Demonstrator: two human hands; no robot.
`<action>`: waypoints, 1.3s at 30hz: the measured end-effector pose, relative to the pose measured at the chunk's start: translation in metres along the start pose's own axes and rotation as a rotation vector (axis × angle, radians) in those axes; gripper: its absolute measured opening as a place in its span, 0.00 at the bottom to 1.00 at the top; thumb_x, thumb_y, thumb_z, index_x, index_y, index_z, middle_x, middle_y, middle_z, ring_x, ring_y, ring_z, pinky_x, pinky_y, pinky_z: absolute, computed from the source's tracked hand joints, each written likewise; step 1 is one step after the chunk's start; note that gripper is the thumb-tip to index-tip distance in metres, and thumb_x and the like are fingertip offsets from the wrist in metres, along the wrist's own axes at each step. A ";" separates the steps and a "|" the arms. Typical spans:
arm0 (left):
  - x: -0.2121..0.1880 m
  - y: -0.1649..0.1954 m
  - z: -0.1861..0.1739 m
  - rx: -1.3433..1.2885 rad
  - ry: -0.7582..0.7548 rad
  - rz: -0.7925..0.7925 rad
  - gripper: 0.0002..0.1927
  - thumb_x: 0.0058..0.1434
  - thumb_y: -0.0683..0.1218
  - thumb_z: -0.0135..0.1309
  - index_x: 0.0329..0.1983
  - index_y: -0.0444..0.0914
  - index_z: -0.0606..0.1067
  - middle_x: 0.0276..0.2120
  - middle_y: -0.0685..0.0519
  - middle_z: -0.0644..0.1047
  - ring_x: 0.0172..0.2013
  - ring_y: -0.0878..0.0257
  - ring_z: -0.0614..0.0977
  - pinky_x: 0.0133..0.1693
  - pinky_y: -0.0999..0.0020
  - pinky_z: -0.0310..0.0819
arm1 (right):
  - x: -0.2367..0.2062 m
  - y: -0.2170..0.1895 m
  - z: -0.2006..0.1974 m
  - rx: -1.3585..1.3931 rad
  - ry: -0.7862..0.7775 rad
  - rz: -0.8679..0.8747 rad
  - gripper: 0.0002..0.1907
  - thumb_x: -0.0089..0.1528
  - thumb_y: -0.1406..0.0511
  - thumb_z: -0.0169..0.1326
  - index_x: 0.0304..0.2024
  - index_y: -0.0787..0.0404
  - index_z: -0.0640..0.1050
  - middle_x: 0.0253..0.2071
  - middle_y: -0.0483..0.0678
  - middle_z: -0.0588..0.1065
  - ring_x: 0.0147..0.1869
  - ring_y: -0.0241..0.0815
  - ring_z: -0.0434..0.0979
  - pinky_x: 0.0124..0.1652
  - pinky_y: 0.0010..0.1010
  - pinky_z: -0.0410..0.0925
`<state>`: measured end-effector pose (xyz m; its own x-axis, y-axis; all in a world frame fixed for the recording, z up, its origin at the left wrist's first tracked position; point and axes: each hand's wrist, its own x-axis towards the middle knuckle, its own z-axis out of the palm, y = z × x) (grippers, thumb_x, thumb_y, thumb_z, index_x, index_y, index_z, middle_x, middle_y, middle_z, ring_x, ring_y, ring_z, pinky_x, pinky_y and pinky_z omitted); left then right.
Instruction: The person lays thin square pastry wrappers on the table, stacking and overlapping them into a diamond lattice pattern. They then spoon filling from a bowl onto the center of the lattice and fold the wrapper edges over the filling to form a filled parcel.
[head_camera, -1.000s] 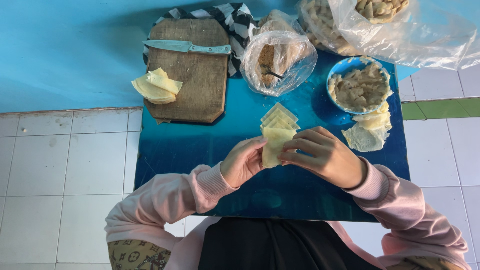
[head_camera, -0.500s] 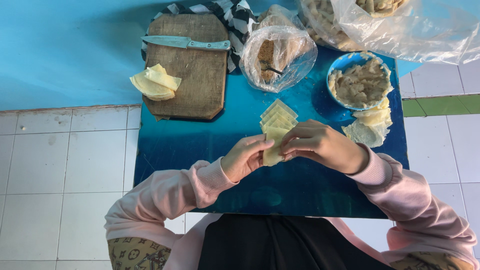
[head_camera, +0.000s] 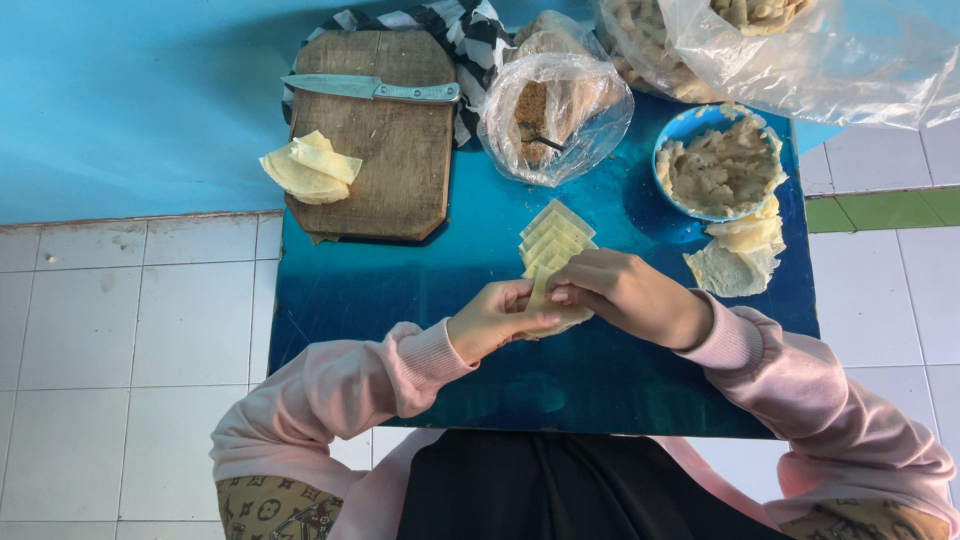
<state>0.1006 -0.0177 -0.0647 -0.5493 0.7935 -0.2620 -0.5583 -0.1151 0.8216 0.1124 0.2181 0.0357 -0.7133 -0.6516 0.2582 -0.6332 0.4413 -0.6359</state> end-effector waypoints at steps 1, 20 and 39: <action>0.001 -0.002 -0.003 -0.009 -0.006 0.008 0.26 0.65 0.46 0.62 0.63 0.30 0.71 0.47 0.50 0.79 0.45 0.67 0.82 0.47 0.73 0.79 | 0.000 0.000 -0.002 0.024 -0.028 0.002 0.11 0.59 0.68 0.61 0.44 0.62 0.79 0.37 0.47 0.78 0.41 0.48 0.80 0.42 0.38 0.69; 0.012 0.014 -0.003 0.002 0.005 -0.014 0.29 0.61 0.44 0.65 0.63 0.30 0.71 0.51 0.49 0.79 0.48 0.66 0.81 0.51 0.72 0.77 | -0.004 0.021 0.004 0.136 0.041 0.120 0.10 0.58 0.65 0.65 0.40 0.61 0.81 0.38 0.48 0.79 0.38 0.41 0.82 0.37 0.30 0.74; 0.006 -0.035 -0.001 -0.040 -0.240 -0.217 0.32 0.57 0.41 0.68 0.64 0.31 0.72 0.54 0.51 0.80 0.54 0.65 0.80 0.59 0.68 0.74 | -0.009 0.061 -0.008 0.770 -0.065 0.543 0.19 0.62 0.67 0.60 0.56 0.64 0.76 0.42 0.46 0.81 0.47 0.31 0.81 0.44 0.24 0.73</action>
<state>0.1165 -0.0090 -0.0957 -0.2555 0.9197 -0.2982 -0.6730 0.0523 0.7378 0.0778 0.2556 0.0003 -0.8193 -0.5203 -0.2410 0.1702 0.1807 -0.9687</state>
